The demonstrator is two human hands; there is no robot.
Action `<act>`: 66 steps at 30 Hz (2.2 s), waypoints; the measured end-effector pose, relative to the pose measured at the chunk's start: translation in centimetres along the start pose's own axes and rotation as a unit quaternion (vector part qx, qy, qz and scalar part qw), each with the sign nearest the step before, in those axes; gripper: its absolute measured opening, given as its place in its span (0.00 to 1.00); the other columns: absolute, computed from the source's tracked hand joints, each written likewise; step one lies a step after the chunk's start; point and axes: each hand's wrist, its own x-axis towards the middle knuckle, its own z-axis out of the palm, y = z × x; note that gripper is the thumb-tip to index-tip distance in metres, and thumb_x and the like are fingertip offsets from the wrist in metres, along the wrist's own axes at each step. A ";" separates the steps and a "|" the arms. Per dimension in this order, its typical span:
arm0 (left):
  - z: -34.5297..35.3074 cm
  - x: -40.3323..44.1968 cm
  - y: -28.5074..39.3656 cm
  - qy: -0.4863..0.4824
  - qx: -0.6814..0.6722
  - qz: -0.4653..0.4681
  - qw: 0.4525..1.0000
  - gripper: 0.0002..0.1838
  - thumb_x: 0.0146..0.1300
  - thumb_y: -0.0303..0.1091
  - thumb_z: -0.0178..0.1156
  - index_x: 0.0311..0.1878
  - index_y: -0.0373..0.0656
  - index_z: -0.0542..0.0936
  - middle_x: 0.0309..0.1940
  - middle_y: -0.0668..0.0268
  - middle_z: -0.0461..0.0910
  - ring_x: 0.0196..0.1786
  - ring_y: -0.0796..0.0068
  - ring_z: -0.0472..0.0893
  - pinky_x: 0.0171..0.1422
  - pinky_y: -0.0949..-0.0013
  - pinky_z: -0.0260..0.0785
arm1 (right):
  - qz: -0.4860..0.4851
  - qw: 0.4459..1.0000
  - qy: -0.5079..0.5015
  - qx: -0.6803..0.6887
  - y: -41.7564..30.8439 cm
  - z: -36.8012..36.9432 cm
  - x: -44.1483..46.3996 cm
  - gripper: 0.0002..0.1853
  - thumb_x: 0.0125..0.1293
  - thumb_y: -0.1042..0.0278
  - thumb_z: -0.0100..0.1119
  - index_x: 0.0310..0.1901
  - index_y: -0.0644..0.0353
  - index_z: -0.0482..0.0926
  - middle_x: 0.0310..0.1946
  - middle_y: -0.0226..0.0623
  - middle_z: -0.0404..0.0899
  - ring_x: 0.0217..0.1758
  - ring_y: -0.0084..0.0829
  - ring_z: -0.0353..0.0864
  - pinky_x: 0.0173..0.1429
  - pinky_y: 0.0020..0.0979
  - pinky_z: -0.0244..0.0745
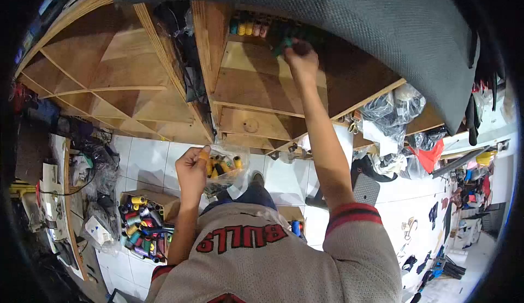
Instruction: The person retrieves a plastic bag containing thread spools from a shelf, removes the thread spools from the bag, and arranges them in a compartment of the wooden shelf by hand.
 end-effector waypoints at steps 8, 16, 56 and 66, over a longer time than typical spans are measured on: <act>-0.1 -0.5 -0.3 0.035 0.011 -0.007 0.999 0.10 0.61 0.31 0.60 0.28 0.34 0.78 0.17 0.75 0.70 0.20 0.89 0.62 0.22 0.80 0.54 | -0.030 0.953 0.048 -0.297 4.3 5.3 6.5 0.18 0.58 0.61 0.58 0.44 0.67 0.76 0.44 0.53 0.77 0.49 0.51 0.76 0.52 0.38 0.71; -0.8 -0.3 -0.8 0.098 0.021 0.015 0.995 0.11 0.62 0.33 0.60 0.27 0.35 0.78 0.16 0.76 0.69 0.19 0.90 0.61 0.21 0.80 0.51 | -0.308 0.618 -0.041 -0.722 8.4 6.7 10.0 0.18 0.58 0.67 0.54 0.49 0.65 0.73 0.47 0.50 0.75 0.48 0.47 0.76 0.54 0.39 0.70; -1.1 -2.4 -1.1 0.036 0.020 0.053 0.998 0.09 0.60 0.30 0.60 0.28 0.34 0.78 0.17 0.78 0.67 0.21 0.90 0.60 0.23 0.81 0.50 | -0.084 0.886 -0.439 0.123 5.0 11.2 -29.8 0.09 0.60 0.66 0.53 0.35 0.64 0.72 0.28 0.39 0.75 0.32 0.31 0.74 0.35 0.32 0.68; -1.2 -2.1 -1.0 0.051 0.034 0.064 0.996 0.09 0.61 0.32 0.61 0.29 0.36 0.79 0.15 0.80 0.65 0.18 0.92 0.59 0.20 0.82 0.47 | -0.047 0.894 -0.445 0.019 4.6 11.5 -29.7 0.13 0.53 0.67 0.57 0.38 0.64 0.71 0.33 0.44 0.76 0.38 0.41 0.75 0.43 0.39 0.68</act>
